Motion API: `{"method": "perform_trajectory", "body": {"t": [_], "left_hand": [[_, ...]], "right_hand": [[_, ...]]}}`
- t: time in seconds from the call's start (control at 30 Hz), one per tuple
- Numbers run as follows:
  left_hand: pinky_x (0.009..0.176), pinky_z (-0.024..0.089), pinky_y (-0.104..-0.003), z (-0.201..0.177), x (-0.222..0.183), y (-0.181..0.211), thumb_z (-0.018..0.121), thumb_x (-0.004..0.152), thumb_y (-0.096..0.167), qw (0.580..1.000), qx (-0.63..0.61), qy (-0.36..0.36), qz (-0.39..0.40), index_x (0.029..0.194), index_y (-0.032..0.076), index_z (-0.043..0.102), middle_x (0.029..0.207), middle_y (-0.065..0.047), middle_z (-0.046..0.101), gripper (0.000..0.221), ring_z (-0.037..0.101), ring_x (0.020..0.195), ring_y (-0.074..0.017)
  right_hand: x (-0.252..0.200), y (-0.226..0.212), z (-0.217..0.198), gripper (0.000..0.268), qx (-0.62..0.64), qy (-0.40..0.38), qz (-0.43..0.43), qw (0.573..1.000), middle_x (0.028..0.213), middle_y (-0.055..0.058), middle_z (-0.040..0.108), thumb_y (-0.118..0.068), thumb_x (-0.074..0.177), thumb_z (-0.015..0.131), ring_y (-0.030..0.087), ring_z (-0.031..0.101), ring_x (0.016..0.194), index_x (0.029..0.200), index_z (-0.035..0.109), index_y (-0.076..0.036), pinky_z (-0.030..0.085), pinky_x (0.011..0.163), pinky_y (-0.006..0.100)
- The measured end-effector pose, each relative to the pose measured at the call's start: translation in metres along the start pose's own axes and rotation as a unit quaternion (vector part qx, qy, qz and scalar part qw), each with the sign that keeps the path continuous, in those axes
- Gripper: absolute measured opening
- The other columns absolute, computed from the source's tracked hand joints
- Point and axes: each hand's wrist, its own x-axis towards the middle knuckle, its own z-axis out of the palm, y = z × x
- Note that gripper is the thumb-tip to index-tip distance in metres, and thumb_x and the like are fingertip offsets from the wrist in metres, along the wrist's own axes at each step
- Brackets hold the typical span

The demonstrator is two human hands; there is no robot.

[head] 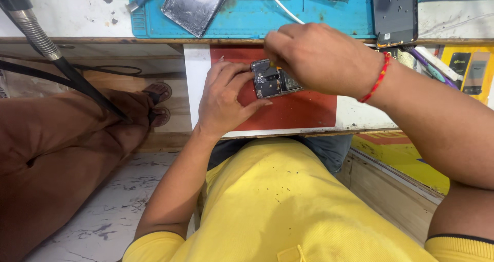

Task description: The person disassembles a red smartphone by prying off the back cover and removing the battery. They use a screwdriver to unscrew internal components and a metal tool to disconnect the battery connector. The person handles the phone, battery, and tools on a cluttered workbench.

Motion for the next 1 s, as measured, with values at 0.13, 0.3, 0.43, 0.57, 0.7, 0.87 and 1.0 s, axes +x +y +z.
{"method": "perform_trajectory", "body": {"t": [0.13, 0.3, 0.43, 0.57, 0.7, 0.87, 1.0], "left_hand": [[0.103, 0.047, -0.047, 0.001, 0.0, -0.001, 0.092, 0.077, 0.035, 1.0, -0.012, 0.022, 0.006, 0.108, 0.0, 0.071, 0.114, -0.013, 0.066, 0.051, 0.059, 0.111, -0.0335], [0.093, 0.051, -0.042, 0.004, 0.004, 0.003, 0.084, 0.09, 0.019, 0.999, 0.024, 0.004, -0.032, 0.109, 0.006, 0.075, 0.11, -0.007, 0.068, 0.025, 0.062, 0.106, -0.0271], [0.083, 0.049, -0.043, -0.002, 0.023, 0.007, 0.087, 0.081, 0.028, 0.996, 0.069, -0.044, -0.022, 0.113, 0.002, 0.074, 0.109, -0.009, 0.064, 0.043, 0.058, 0.102, -0.0292], [0.082, 0.044, -0.044, -0.003, 0.023, 0.012, 0.091, 0.065, 0.048, 0.987, 0.151, -0.029, -0.039, 0.113, 0.003, 0.073, 0.104, -0.009, 0.058, 0.068, 0.054, 0.101, -0.0309], [0.086, 0.042, -0.044, 0.004, 0.005, 0.007, 0.091, 0.073, 0.053, 0.992, 0.121, 0.007, -0.036, 0.116, 0.008, 0.075, 0.103, -0.007, 0.057, 0.065, 0.05, 0.099, -0.0291], [0.086, 0.042, -0.044, 0.003, -0.001, 0.002, 0.089, 0.073, 0.056, 0.993, 0.113, 0.007, -0.044, 0.116, 0.008, 0.075, 0.102, -0.006, 0.058, 0.066, 0.051, 0.1, -0.0278], [0.087, 0.043, -0.043, 0.004, -0.001, 0.001, 0.089, 0.074, 0.056, 0.994, 0.097, 0.005, -0.048, 0.117, 0.009, 0.076, 0.103, -0.006, 0.058, 0.065, 0.05, 0.099, -0.0279]], "right_hand": [[-0.012, 0.008, 0.003, 0.019, 0.052, 0.066, -0.027, 0.996, 0.091, 0.015, 0.066, -0.001, 0.086, 0.07, 0.04, 0.067, 0.085, 0.1, 0.058, -0.002, 0.054, 0.073, 0.046], [-0.037, 0.01, 0.019, 0.019, 0.138, 0.147, 0.1, 0.974, 0.1, 0.013, 0.073, -0.001, 0.093, 0.073, 0.028, 0.074, 0.086, 0.101, 0.056, -0.001, 0.059, 0.071, 0.035], [-0.046, 0.011, 0.035, 0.02, 0.154, 0.193, 0.146, 0.958, 0.1, 0.013, 0.073, -0.004, 0.097, 0.075, 0.023, 0.075, 0.088, 0.102, 0.056, 0.0, 0.06, 0.071, 0.033], [-0.04, 0.007, 0.041, 0.017, 0.152, 0.206, 0.093, 0.962, 0.096, 0.014, 0.069, 0.002, 0.093, 0.075, 0.027, 0.072, 0.084, 0.102, 0.06, 0.0, 0.059, 0.073, 0.035], [-0.031, 0.01, 0.04, 0.019, 0.117, 0.198, 0.03, 0.973, 0.098, 0.015, 0.066, 0.007, 0.089, 0.073, 0.032, 0.069, 0.087, 0.103, 0.062, 0.0, 0.058, 0.076, 0.037], [-0.019, 0.003, 0.032, 0.02, 0.093, 0.179, 0.024, 0.979, 0.097, 0.015, 0.066, 0.007, 0.088, 0.072, 0.035, 0.067, 0.087, 0.103, 0.061, 0.0, 0.056, 0.075, 0.04], [-0.015, -0.005, 0.028, 0.015, 0.057, 0.147, 0.03, 0.987, 0.095, 0.015, 0.065, 0.003, 0.089, 0.071, 0.037, 0.066, 0.085, 0.1, 0.061, -0.001, 0.055, 0.073, 0.044]]}}
